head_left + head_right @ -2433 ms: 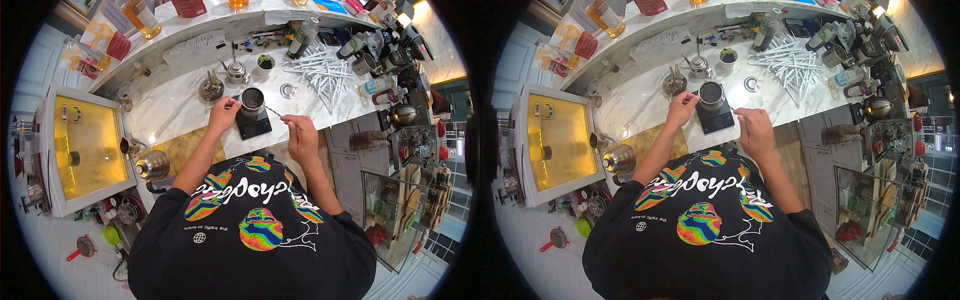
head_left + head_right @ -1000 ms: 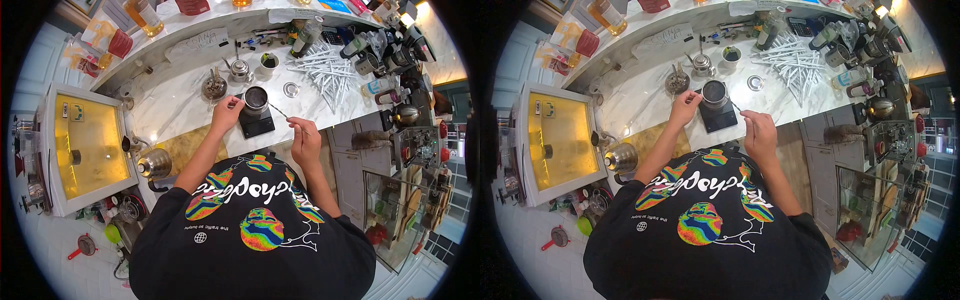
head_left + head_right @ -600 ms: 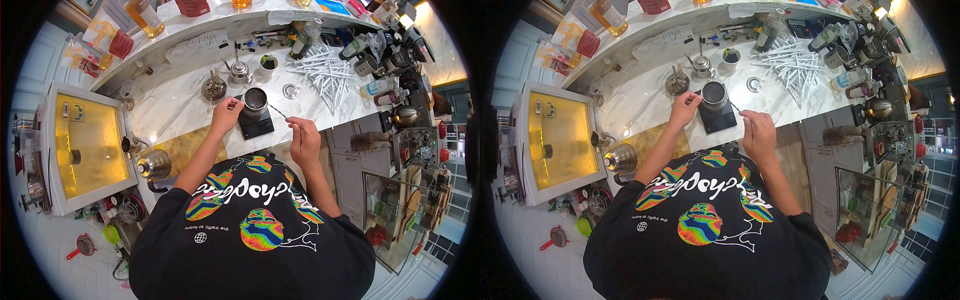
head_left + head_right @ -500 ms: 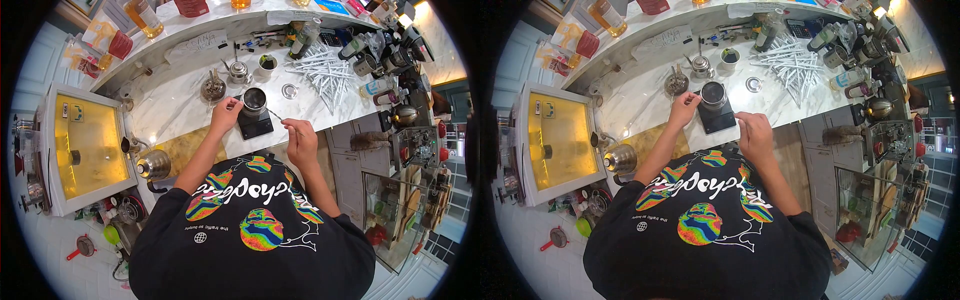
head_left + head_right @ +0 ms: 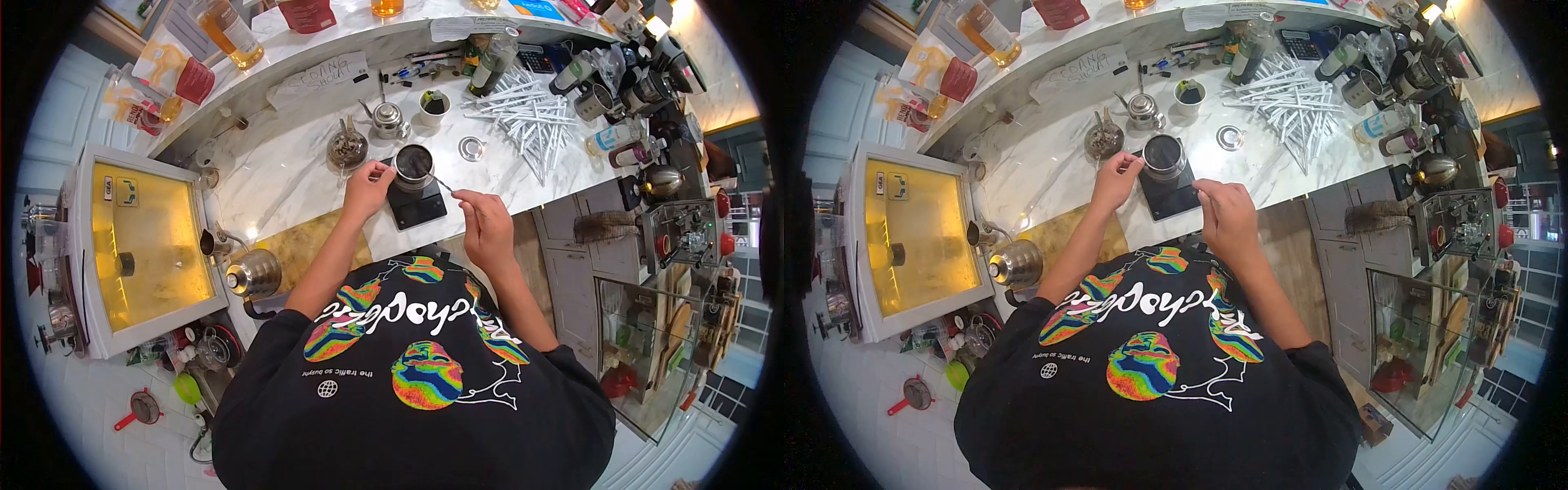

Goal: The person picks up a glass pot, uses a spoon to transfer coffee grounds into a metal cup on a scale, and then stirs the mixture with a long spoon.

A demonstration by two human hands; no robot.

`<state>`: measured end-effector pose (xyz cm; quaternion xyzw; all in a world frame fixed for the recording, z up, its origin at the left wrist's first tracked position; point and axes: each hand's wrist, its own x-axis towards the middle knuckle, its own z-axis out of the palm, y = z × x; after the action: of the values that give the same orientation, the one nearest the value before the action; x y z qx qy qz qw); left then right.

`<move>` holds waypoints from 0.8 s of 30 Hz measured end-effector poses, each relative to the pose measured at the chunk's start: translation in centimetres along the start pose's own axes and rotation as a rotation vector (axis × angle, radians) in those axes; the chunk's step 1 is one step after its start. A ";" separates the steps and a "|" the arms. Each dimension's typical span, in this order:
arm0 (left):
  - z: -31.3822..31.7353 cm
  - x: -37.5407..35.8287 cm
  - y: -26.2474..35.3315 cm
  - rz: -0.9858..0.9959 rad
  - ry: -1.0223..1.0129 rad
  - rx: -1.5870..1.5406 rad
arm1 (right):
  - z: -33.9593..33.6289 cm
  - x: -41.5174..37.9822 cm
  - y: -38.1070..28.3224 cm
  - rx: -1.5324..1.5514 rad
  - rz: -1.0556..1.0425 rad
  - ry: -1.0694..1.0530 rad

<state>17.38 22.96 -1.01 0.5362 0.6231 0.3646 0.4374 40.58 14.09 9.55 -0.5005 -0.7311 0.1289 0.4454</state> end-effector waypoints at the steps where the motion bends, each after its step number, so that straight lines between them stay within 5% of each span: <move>1: -0.1 0.0 0.1 -0.009 0.004 0.009 | 0.0 0.0 0.1 0.000 0.000 0.002; 24: -0.2 0.2 -0.1 -0.020 -0.046 -0.015 | -0.5 0.4 0.0 -0.021 0.015 -0.037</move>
<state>17.14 23.09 -1.09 0.5350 0.6154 0.3523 0.4593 40.93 14.31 10.00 -0.5081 -0.7369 0.1336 0.4254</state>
